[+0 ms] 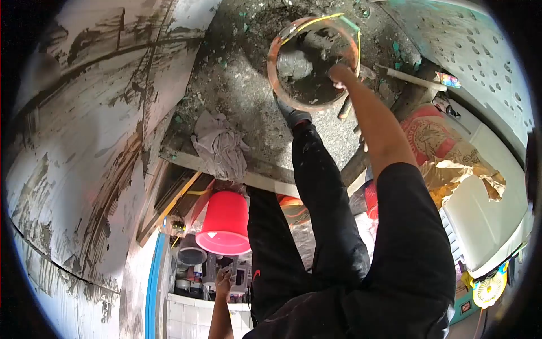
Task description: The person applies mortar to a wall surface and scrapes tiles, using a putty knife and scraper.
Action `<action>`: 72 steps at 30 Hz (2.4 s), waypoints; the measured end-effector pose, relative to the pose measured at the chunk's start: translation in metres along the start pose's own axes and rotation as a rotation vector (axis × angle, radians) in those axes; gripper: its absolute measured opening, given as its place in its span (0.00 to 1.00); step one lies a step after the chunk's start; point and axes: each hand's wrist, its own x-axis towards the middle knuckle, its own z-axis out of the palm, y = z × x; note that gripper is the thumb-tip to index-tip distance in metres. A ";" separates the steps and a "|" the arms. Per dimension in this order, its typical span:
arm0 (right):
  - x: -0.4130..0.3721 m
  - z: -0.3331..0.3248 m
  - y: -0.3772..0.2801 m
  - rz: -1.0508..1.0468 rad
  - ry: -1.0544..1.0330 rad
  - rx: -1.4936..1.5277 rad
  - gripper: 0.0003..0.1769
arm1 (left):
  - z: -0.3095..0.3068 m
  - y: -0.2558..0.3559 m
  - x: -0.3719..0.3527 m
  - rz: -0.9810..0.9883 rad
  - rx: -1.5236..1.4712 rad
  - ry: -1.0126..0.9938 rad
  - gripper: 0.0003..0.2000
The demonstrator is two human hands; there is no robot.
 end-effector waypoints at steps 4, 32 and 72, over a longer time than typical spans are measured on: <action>-0.025 -0.003 0.019 -0.115 0.206 -0.089 0.07 | -0.009 -0.013 0.004 -0.017 0.089 0.021 0.14; -0.008 -0.016 -0.075 -0.032 0.284 0.059 0.09 | -0.003 0.016 0.004 -0.020 0.039 0.013 0.15; -0.457 -0.241 -0.534 -0.586 0.728 2.200 0.10 | -0.187 -0.190 0.073 0.637 -0.561 -0.085 0.16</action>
